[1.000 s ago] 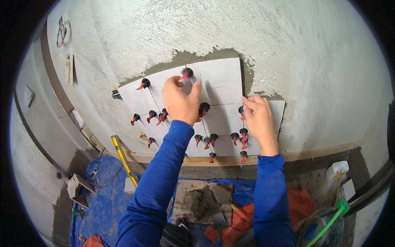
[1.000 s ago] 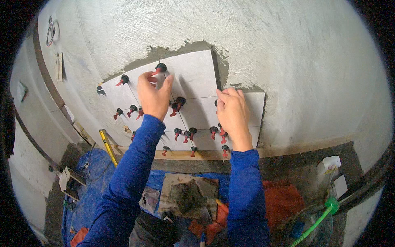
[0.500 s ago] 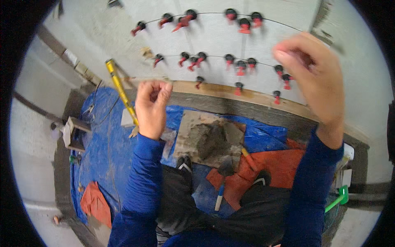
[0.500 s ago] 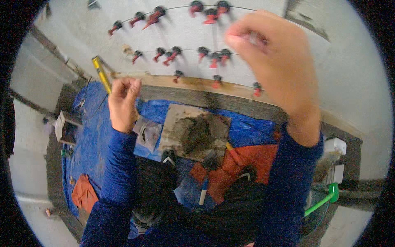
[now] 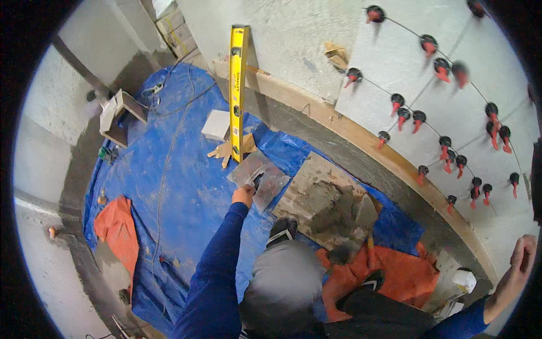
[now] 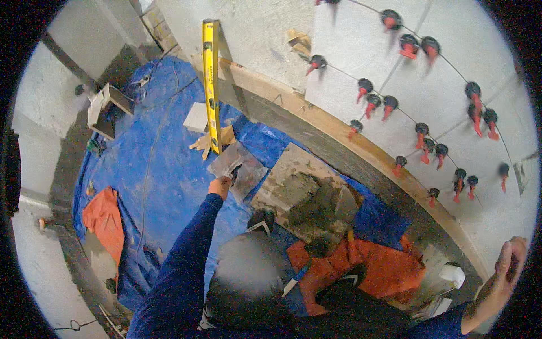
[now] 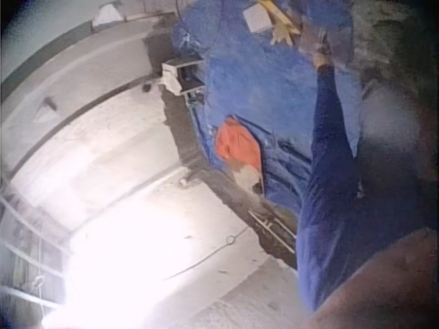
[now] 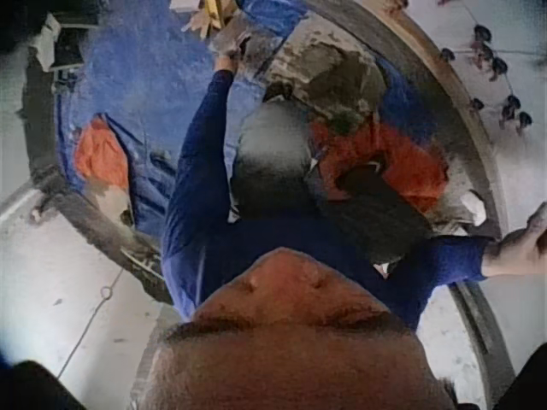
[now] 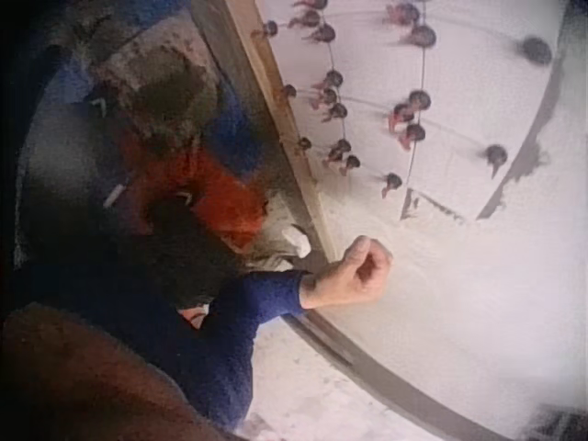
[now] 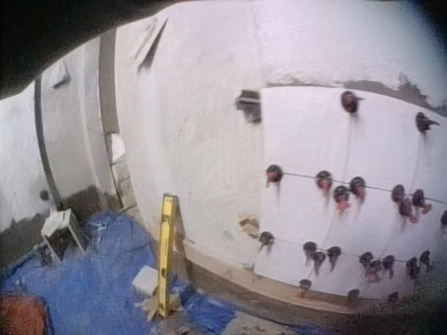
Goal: The person installs white ceramic tiles on a wall using tile leveling clips and wedges. They place the clips between tiles, insert the wedges, and tighten them to ensure alignment. A rubber mallet is used to tap the tiles into place.
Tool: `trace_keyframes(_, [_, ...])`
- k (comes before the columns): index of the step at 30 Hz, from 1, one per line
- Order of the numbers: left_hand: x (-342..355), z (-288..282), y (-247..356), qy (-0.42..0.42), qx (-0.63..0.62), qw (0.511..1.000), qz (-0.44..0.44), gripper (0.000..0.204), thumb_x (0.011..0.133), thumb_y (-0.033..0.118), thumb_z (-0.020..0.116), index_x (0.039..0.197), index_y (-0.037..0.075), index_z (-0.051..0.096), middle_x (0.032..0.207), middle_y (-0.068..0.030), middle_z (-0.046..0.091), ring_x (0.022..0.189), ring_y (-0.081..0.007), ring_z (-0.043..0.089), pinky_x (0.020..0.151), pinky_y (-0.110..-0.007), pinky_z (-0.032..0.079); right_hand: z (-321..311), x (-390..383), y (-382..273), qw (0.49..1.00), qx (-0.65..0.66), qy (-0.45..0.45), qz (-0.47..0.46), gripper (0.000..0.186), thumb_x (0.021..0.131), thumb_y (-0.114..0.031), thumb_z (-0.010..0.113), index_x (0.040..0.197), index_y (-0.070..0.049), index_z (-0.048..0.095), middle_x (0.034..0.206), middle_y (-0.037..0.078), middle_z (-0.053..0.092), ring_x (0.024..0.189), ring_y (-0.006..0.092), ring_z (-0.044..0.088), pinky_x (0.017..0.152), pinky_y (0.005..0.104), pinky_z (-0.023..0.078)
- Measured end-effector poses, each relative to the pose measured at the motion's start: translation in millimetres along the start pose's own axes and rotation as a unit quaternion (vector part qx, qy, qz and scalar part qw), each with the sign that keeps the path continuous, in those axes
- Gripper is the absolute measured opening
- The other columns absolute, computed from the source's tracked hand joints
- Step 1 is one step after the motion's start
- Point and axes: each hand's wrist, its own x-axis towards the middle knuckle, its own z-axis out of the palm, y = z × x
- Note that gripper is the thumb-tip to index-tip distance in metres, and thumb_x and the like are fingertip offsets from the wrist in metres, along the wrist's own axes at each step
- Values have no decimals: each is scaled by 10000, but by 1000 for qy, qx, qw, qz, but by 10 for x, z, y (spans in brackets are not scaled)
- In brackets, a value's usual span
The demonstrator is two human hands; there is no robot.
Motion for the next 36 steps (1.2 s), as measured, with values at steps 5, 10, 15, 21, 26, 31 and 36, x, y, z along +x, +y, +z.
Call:
trace_keyframes(5, [97, 434, 61, -25, 122, 990, 59, 278, 956, 254, 671, 1220, 299, 745, 1415, -111, 600, 1168, -364, 686, 930, -491, 582, 695, -308, -49, 989, 26, -143, 40, 88, 987, -83, 698, 986, -7, 654, 988, 27, 654, 870, 121, 539, 772, 284, 452])
trace_keyframes(10, [304, 508, 214, -16, 221, 956, 189, 220, 948, 292, 690, 1148, 297, 781, 1420, -57, 564, 1316, -314, 569, 1001, -476, 563, 1153, -493, -443, 966, 41, -253, 28, 76, 938, -26, 700, 905, 13, 643, 871, 47, 615, 808, 137, 547, 742, 284, 442])
trace_keyframes(15, [430, 642, 248, -27, 159, 975, 152, 203, 936, 326, 678, 1079, 265, 808, 1372, -46, 637, 1366, -314, 527, 1054, -468, 543, 1365, -460, -574, 964, 47, -261, 10, 61, 891, 3, 713, 922, 18, 662, 840, 73, 605, 767, 162, 560, 724, 290, 444])
trace_keyframes(21, [456, 623, 334, -89, 144, 983, 64, 264, 926, 347, 669, 1113, 222, 808, 1280, -102, 739, 1258, -327, 645, 1005, -477, 571, 1491, -461, -618, 955, 59, -290, 8, 69, 887, 15, 721, 931, 24, 668, 842, 75, 623, 775, 165, 574, 728, 297, 456])
trace_keyframes(26, [554, 440, 181, -10, -6, 998, -59, 312, 835, 350, 772, 1066, 143, 810, 1044, -158, 797, 926, -394, 763, 881, -490, 607, 1512, -484, -729, 951, 66, -303, 15, 81, 881, 6, 745, 937, 17, 687, 846, 76, 643, 798, 167, 611, 762, 296, 480])
trace_keyframes(31, [313, -125, 138, -42, -468, 878, -93, 134, 925, 89, 775, 901, 17, 664, 797, -108, 751, 698, -205, 739, 663, -327, 587, 1607, -611, -868, 938, 107, -319, -80, 83, 891, -42, 764, 959, -10, 727, 896, 105, 715, 812, 225, 682, 751, 345, 533])
trace_keyframes(36, [-489, -1013, 1140, -126, -637, 755, 91, 216, 924, 57, 797, 1013, 78, 602, 890, -64, 739, 781, -166, 719, 716, -284, 564, 1914, -895, -1240, 885, 193, -408, -118, 138, 909, -156, 789, 985, -48, 751, 958, 149, 738, 857, 307, 721, 745, 389, 568])
